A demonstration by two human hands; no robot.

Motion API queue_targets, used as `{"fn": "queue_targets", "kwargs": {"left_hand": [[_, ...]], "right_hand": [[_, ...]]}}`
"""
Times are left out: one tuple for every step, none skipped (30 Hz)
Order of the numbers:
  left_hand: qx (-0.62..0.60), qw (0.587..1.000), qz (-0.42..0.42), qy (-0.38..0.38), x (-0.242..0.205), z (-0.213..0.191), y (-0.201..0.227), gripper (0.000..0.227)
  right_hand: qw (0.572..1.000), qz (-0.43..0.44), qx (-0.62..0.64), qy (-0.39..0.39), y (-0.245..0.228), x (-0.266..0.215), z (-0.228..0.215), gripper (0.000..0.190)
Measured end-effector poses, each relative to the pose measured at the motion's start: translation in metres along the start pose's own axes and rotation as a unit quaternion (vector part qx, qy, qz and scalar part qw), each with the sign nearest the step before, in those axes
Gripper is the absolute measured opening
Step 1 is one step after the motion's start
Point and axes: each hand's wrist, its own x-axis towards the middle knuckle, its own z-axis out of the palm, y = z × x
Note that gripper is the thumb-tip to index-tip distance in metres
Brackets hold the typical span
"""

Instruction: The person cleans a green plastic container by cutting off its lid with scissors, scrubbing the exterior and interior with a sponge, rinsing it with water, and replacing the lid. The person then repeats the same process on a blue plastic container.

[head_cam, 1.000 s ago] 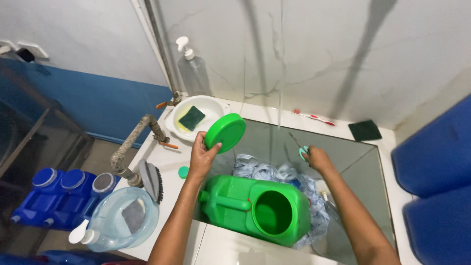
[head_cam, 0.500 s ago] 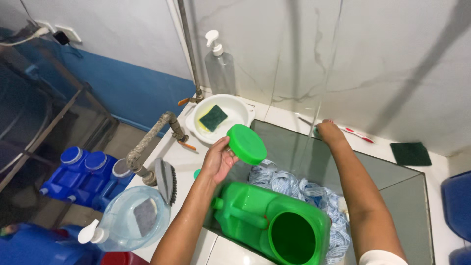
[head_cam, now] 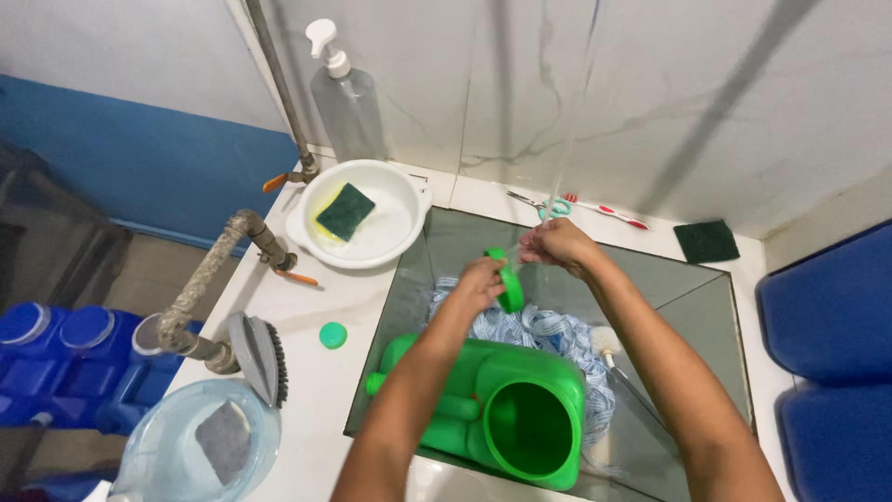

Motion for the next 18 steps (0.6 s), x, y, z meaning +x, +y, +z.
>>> {"fn": "queue_targets", "kwargs": {"left_hand": [[0.056,0.998,0.015,0.008,0.014,0.011,-0.011,0.016],[0.050,0.999,0.021,0.007,0.019,0.013,-0.013,0.017],[0.043,0.999,0.026,0.005,0.019,0.017,-0.012,0.018],[0.035,0.999,0.035,0.006,0.015,0.025,-0.012,0.019],[0.034,0.999,0.033,0.019,0.004,0.026,-0.009,0.021],[0.031,0.998,0.032,0.033,-0.010,0.019,-0.001,0.023],[0.029,0.998,0.032,0.047,-0.026,0.011,0.008,0.026],[-0.005,0.999,0.027,0.038,-0.046,-0.004,0.019,0.025],[-0.039,0.999,0.022,0.028,-0.067,-0.020,0.025,0.024],[-0.070,0.997,0.019,0.018,-0.088,-0.036,0.033,0.024],[-0.090,0.996,0.002,0.029,-0.106,-0.049,0.039,0.026],[-0.109,0.993,-0.015,0.039,-0.123,-0.061,0.044,0.029],[-0.128,0.990,-0.033,0.049,-0.140,-0.073,0.049,0.031],[-0.143,0.988,-0.018,0.047,-0.156,-0.082,0.048,0.031],[-0.158,0.986,-0.003,0.045,-0.173,-0.090,0.048,0.031],[-0.172,0.984,0.014,0.038,-0.184,-0.096,0.052,0.031],[-0.178,0.983,0.016,0.038,-0.197,-0.102,0.053,0.032],[-0.186,0.982,0.021,0.037,-0.206,-0.105,0.057,0.034]], "right_hand": [[1.000,-0.011,0.002,0.016,-0.004,-0.007,0.004,0.021],[0.999,-0.023,0.003,0.028,-0.007,-0.009,0.011,0.021],[0.999,-0.014,0.038,0.030,-0.007,-0.013,0.018,0.024],[0.997,-0.007,0.070,0.028,-0.007,-0.020,0.018,0.027],[0.994,0.001,0.103,0.027,-0.007,-0.023,0.021,0.031],[0.995,0.004,0.095,0.005,-0.009,-0.020,0.029,0.029],[0.996,0.007,0.087,-0.017,-0.009,-0.015,0.041,0.027],[0.996,0.010,0.083,-0.041,-0.009,-0.004,0.062,0.025],[0.997,-0.027,0.047,-0.055,-0.011,0.011,0.085,0.026],[0.995,-0.066,0.014,-0.069,-0.015,0.033,0.115,0.028],[0.990,-0.122,-0.037,-0.055,-0.020,0.058,0.148,0.032],[0.979,-0.178,-0.086,-0.038,-0.023,0.084,0.183,0.037],[0.945,-0.260,-0.195,0.031,-0.029,0.113,0.218,0.035],[0.889,-0.333,-0.299,0.102,-0.030,0.138,0.247,0.034],[0.877,-0.356,-0.305,0.105,-0.026,0.159,0.276,0.042],[0.862,-0.383,-0.312,0.111,-0.029,0.178,0.300,0.054],[0.877,-0.360,-0.303,0.103,-0.025,0.190,0.318,0.070],[0.891,-0.318,-0.316,0.069,-0.035,0.203,0.331,0.069]]}}
